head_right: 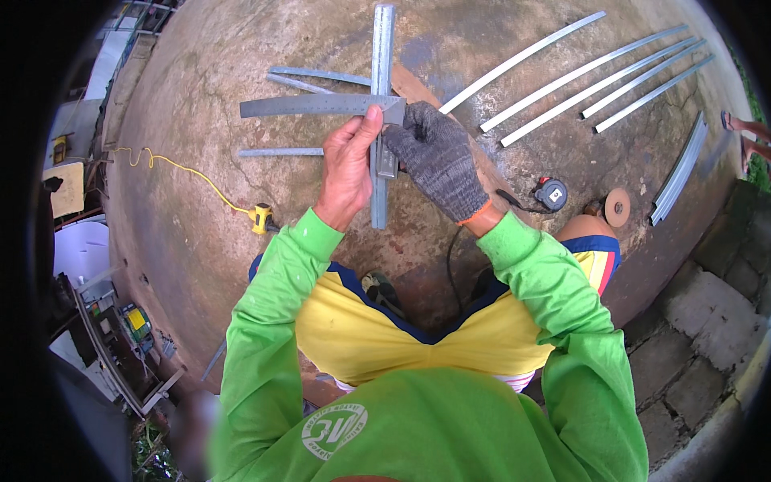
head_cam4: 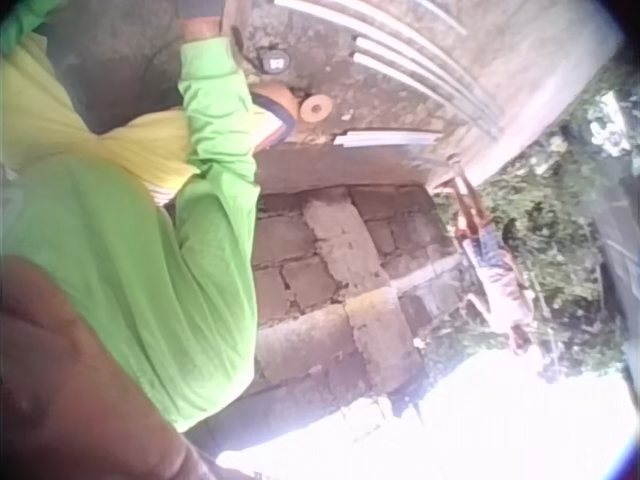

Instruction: Measuring and marking metal bars for fabrication using a tape measure and pencil.

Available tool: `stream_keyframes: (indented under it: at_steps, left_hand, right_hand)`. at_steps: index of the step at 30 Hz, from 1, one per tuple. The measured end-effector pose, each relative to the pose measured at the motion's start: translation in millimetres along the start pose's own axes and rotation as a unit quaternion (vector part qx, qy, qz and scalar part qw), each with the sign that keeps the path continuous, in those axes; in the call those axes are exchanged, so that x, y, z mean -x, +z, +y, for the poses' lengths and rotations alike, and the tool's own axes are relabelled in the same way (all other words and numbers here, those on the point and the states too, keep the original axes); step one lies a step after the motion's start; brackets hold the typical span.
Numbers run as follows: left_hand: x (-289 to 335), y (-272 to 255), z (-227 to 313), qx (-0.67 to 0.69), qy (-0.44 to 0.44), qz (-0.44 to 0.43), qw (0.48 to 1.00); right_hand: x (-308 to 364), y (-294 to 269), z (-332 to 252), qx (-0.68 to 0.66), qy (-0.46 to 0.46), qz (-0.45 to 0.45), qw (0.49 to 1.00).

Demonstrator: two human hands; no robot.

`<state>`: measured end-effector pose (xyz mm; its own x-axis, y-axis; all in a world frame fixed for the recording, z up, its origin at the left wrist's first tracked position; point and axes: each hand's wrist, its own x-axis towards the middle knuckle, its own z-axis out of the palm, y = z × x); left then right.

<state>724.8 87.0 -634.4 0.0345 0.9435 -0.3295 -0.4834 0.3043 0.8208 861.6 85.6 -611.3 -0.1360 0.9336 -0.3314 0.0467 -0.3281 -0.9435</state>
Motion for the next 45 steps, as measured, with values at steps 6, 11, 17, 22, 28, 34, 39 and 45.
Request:
stream_keyframes:
  at_steps: [6,11,17,22,28,34,39,45]
  left_hand:
    - [3.4,1.3,1.3,0.017,-0.013,0.0,1.0]
    - [4.1,-0.7,4.3,0.026,-0.023,-0.03,0.999]
    - [2.0,-10.3,1.3,0.027,-0.03,-0.028,0.999]
    - [1.4,-12.0,-2.7,-0.002,-0.026,-0.041,0.999]
    - [-0.4,-9.9,-3.4,-0.005,-0.035,-0.02,0.999]
    - [-1.2,-8.3,-3.8,0.017,-0.049,-0.011,0.999]
    - [-0.2,-5.3,-4.2,0.019,-0.051,-0.012,0.998]
    - [2.2,-2.8,-0.9,0.019,-0.061,-0.013,0.998]
  right_hand:
    - [-1.8,-2.8,2.8,-0.025,-0.031,-0.026,0.999]
    - [-0.8,-2.9,7.3,-0.062,-0.048,-0.024,0.997]
    - [-0.2,-3.1,12.7,0.006,-0.079,-0.009,0.997]
    - [2.7,-5.0,12.0,-0.014,-0.08,-0.018,0.997]
    - [4.1,-7.5,9.9,-0.005,-0.091,-0.021,0.996]
    - [1.8,-6.9,9.5,0.003,-0.109,-0.018,0.994]
    - [-1.6,-9.8,12.8,0.093,-0.107,-0.013,0.99]
    - [-3.9,-7.3,18.1,0.002,-0.068,-0.028,0.997]
